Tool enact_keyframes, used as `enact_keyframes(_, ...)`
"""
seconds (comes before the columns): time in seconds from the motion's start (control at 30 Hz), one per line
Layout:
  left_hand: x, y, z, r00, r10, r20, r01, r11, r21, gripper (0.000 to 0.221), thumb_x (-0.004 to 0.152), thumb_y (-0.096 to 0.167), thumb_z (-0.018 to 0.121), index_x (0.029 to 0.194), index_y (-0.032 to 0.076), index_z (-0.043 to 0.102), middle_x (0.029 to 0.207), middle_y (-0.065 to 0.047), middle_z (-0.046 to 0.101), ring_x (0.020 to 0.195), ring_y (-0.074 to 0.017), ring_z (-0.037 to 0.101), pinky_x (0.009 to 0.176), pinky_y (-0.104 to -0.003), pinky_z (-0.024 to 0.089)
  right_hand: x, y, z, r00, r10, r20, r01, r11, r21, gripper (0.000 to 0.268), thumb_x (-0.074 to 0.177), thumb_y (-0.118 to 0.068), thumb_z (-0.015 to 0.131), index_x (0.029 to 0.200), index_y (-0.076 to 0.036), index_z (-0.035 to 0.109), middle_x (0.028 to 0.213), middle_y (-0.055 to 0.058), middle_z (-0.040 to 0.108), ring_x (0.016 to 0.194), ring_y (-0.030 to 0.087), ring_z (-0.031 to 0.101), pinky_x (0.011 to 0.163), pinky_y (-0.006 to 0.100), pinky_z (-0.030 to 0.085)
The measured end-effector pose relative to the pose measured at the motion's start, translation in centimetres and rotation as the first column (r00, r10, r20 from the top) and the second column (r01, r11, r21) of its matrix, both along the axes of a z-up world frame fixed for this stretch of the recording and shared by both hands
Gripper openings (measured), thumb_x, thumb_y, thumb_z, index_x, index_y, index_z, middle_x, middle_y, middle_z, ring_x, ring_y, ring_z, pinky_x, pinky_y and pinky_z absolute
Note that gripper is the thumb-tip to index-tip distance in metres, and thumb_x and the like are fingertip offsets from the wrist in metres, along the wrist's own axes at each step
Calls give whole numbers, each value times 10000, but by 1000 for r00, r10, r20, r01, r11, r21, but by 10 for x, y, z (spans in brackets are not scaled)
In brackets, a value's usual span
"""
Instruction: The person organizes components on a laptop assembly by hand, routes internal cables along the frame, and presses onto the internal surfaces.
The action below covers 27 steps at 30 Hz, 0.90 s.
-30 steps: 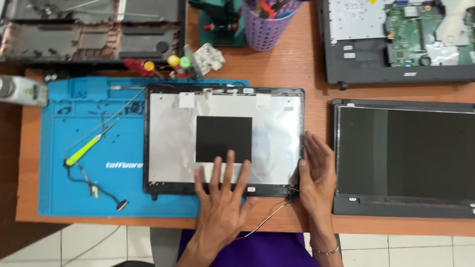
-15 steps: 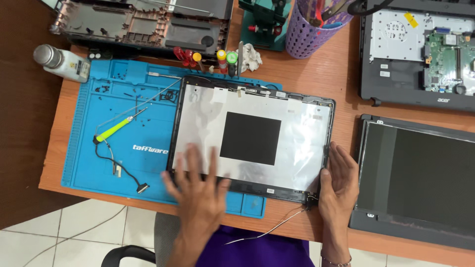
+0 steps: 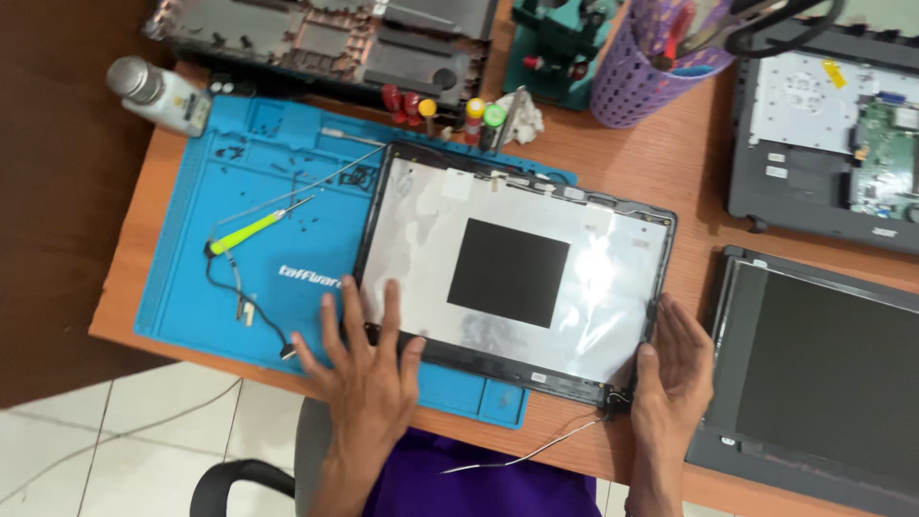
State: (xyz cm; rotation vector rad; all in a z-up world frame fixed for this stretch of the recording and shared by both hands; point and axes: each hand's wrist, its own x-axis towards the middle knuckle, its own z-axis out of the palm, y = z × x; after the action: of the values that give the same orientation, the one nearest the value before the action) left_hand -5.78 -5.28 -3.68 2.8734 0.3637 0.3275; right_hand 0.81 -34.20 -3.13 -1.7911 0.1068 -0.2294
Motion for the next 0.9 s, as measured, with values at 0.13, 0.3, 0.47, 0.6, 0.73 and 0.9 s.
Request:
enact_keyframes(0.13, -6, 17, 2, 998, 63, -17, -64, 995, -80, 608, 1053, 467, 395, 1582, 167, 400, 1678, -221, 191, 1517, -460, 158, 1149, -742, 29, 1, 2, 4, 1000, -1, -4, 1, 1000, -9, 477, 988, 93, 511, 1452, 41, 417, 1556, 248, 469, 1509, 334, 433, 1240, 433, 316)
enact_keyframes(0.3, -11, 20, 4, 999, -18, -27, 16, 998, -63, 515, 1044, 439, 398, 1524, 274, 486, 1666, -180, 236, 1510, -425, 173, 1162, -714, 31, 2, 3, 6, 1000, -12, -19, 11, 999, -35, 487, 973, 103, 503, 1450, 55, 416, 1546, 250, 476, 1503, 334, 441, 1230, 430, 327)
enact_keyframes(0.47, -23, 38, 3, 996, -21, 84, 28, 996, -80, 435, 1086, 415, 394, 1427, 253, 609, 1652, -166, 335, 1498, -422, 233, 1204, -666, 95, 0, 3, 5, 999, -20, -30, 20, 1000, -20, 487, 969, 99, 504, 1445, 59, 411, 1543, 255, 477, 1493, 337, 450, 1223, 431, 337)
enact_keyframes(0.6, -20, 44, 3, 997, -6, 82, 8, 1000, -17, 372, 1072, 387, 421, 1339, 300, 663, 1636, -64, 395, 1503, -352, 294, 1232, -622, 119, 1, 1, 4, 999, -18, -36, 17, 999, -33, 490, 970, 99, 513, 1447, 62, 408, 1541, 258, 470, 1492, 336, 443, 1219, 431, 334)
enact_keyframes(0.73, -8, 35, 11, 994, -74, 80, 79, 994, -71, 438, 1045, 392, 437, 1457, 301, 553, 1645, -122, 357, 1494, -379, 288, 1215, -629, 119, 1, 0, 3, 1000, -9, -18, 9, 1000, 0, 503, 964, 107, 499, 1456, 63, 408, 1547, 260, 468, 1502, 336, 435, 1235, 433, 318)
enact_keyframes(0.9, 16, 18, 7, 985, -171, 1, 171, 985, 15, 570, 1001, 454, 481, 1543, 276, 451, 1644, -176, 332, 1484, -407, 280, 1174, -660, 112, 2, 1, 1, 999, -26, -41, 26, 1000, 9, 504, 958, 105, 505, 1451, 55, 412, 1542, 258, 472, 1495, 328, 438, 1228, 431, 317)
